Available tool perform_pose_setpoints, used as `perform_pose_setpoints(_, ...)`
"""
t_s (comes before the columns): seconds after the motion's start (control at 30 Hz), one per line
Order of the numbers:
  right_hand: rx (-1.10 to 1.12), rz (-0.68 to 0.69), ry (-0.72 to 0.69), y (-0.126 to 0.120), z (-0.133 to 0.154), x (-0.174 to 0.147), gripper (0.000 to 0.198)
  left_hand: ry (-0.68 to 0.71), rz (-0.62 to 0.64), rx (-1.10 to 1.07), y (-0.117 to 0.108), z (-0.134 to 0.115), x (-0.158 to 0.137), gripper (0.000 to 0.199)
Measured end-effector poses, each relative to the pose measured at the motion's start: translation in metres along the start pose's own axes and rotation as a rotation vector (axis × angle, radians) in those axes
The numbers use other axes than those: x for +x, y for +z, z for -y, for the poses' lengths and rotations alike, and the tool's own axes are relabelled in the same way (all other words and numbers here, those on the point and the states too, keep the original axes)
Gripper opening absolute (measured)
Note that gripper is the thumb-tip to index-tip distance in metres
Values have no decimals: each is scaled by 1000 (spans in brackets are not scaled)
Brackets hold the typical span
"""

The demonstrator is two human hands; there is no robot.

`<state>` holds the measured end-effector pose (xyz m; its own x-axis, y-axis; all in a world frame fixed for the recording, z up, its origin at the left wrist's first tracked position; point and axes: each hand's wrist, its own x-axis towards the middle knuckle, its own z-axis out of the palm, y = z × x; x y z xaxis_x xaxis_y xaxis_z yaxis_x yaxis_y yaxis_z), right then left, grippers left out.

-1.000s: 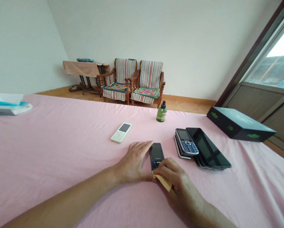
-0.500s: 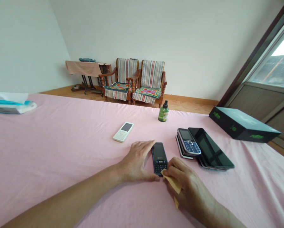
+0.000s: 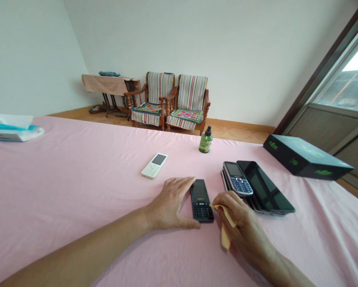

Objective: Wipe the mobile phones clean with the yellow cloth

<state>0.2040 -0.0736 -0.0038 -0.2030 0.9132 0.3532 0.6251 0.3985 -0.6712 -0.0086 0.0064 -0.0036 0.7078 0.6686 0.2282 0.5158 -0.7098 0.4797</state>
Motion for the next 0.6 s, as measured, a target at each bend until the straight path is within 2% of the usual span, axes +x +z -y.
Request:
perform_pose_setpoints(0.17, -10, 59, 99, 2, -1, -2, 22, 9, -2, 8, 1, 1, -1, 112)
perform_pose_setpoints(0.3, -20, 48, 121, 1, 0, -1, 17, 8, -3, 8, 0, 1, -1, 112)
perform_pose_setpoints(0.4, -15, 4, 120, 0, -3, -1, 12, 8, 2, 5, 0, 0, 0, 111)
perform_pose_setpoints(0.5, -1, -25, 96, -1, -7, -2, 25, 7, 9, 10, -1, -1, 0, 111)
perform_pose_setpoints(0.6, -24, -3, 66, -1, -7, -2, 22, 9, 0, 4, -1, -1, 0, 110)
